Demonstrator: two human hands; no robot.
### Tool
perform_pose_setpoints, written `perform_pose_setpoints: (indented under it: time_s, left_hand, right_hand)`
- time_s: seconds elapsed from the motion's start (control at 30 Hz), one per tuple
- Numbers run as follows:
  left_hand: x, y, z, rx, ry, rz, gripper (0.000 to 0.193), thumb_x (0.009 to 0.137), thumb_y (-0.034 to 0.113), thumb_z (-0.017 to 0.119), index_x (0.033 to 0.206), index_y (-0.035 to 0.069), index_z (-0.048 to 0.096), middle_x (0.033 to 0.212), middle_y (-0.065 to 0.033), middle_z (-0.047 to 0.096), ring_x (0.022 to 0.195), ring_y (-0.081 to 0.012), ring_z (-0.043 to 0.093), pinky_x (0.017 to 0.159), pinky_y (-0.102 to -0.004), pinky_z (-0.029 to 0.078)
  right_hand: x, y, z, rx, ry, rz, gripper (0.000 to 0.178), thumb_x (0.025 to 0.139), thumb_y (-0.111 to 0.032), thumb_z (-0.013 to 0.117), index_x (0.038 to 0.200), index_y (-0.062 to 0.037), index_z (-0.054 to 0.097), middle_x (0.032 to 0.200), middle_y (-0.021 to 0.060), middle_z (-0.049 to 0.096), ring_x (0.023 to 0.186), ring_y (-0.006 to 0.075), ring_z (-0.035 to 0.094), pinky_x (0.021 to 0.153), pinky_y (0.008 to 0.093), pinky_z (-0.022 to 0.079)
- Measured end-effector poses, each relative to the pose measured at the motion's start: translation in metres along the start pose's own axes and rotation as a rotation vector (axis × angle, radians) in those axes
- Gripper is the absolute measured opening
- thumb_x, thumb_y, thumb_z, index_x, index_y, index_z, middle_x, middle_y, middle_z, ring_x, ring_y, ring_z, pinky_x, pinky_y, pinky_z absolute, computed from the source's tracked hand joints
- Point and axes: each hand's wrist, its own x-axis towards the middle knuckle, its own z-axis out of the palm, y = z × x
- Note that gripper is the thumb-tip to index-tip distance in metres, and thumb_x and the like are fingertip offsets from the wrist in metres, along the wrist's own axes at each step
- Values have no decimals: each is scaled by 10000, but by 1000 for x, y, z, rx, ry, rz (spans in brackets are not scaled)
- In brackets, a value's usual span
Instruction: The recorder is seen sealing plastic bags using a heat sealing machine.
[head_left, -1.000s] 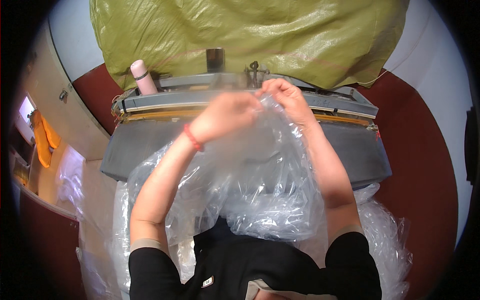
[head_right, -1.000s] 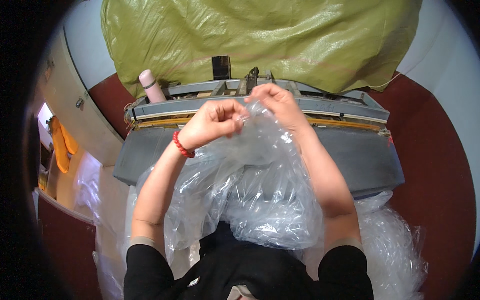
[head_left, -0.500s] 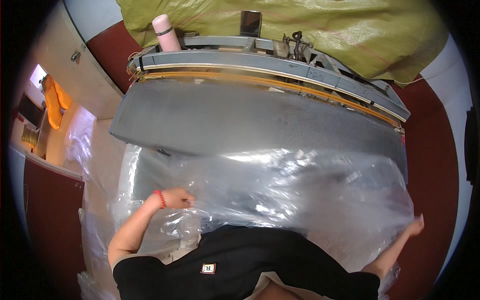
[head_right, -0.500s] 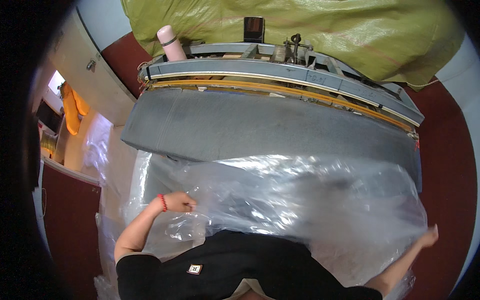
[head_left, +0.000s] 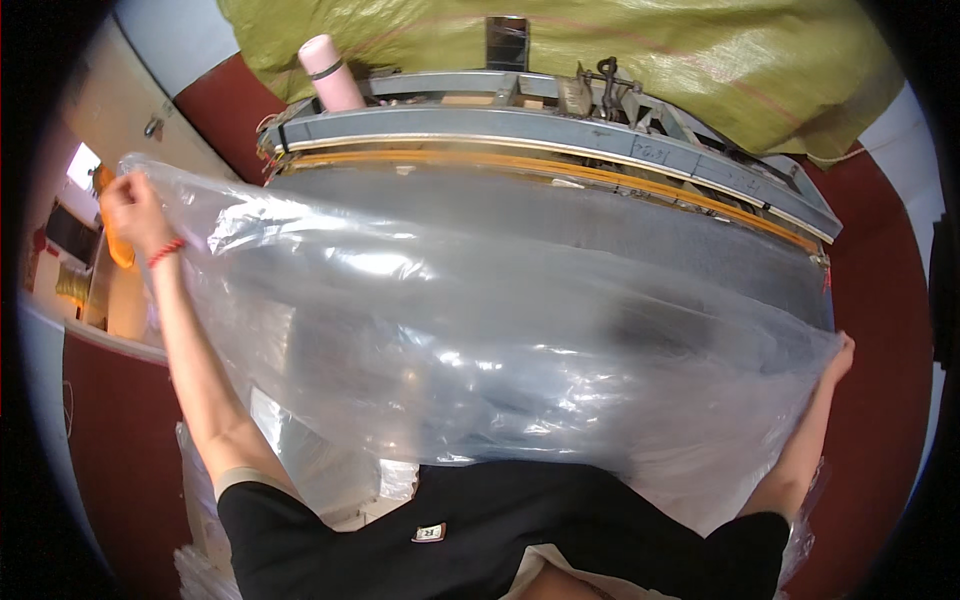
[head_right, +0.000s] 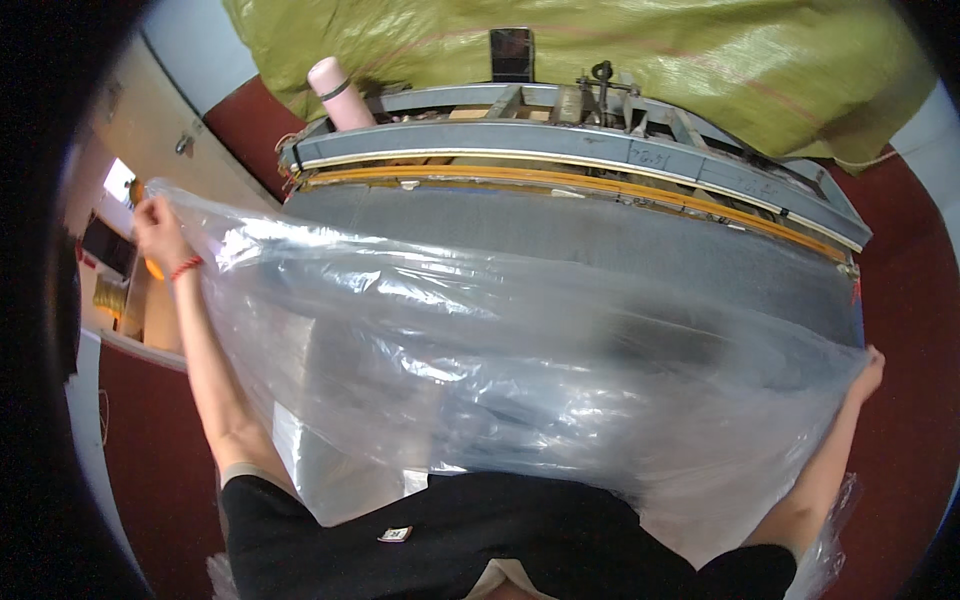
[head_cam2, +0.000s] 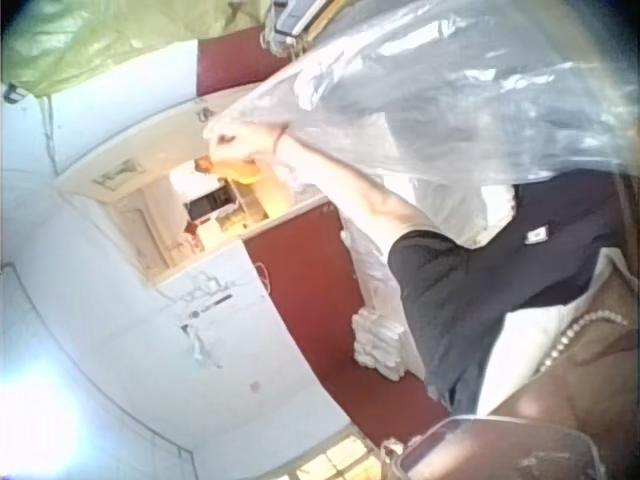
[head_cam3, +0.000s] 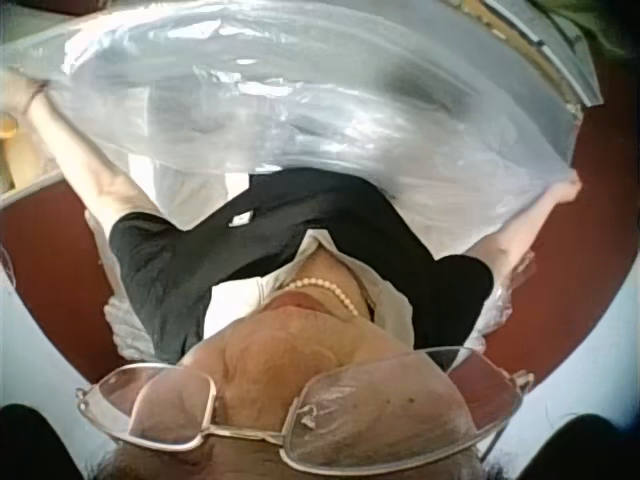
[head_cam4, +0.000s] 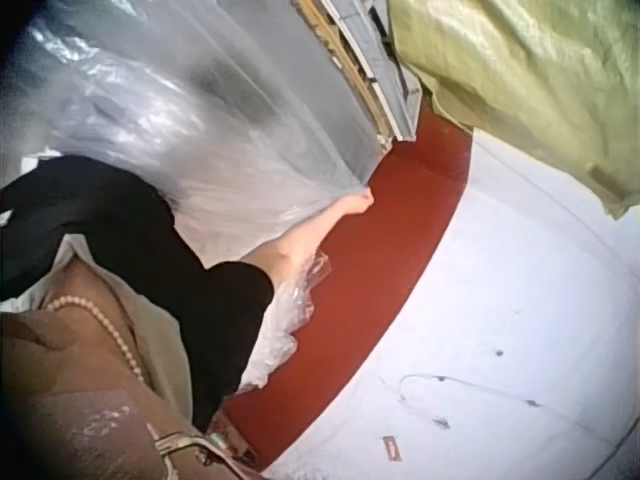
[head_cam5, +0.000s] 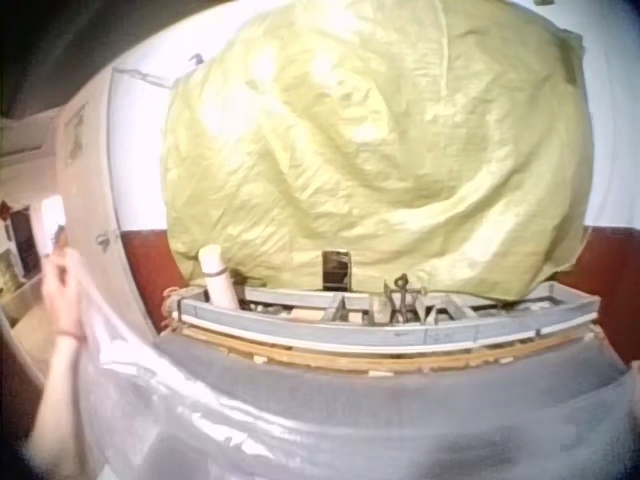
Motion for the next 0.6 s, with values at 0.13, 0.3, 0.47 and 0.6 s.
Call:
perform_pose_setpoints:
  time_s: [0.13,0.3,0.47,0.6]
  left_hand:
    - [-134,0,75,22,-1257,-76,524,808,382,508,1109,-47,493,1135,-203,501,1099,-291,449,947,-333,315]
    - [-200,-65,112,98,-1116,-79,503,841,362,458,1194,4,435,1255,-174,399,1190,-272,348,993,-334,250]
    - [-182,-114,135,270,-1174,-73,524,852,430,396,1247,85,396,1290,-153,361,1182,-277,356,975,-339,274]
    - [-176,-67,139,583,-961,-66,421,828,403,467,1120,104,518,1113,-155,516,996,-292,509,838,-347,403]
  right_hand:
    - [-7,-33,39,-195,-26,-6,318,809,-292,467,961,-25,546,932,197,576,883,332,546,758,383,413]
    - [-8,-38,48,-395,48,61,321,812,-321,433,959,-54,536,916,207,578,876,363,551,737,438,432]
    - [-2,-30,47,-330,105,235,252,793,-266,485,924,-65,564,908,177,593,887,335,559,767,407,438]
    - [-2,-29,46,-226,136,242,237,786,-272,505,853,-54,567,853,180,594,846,345,560,742,418,429]
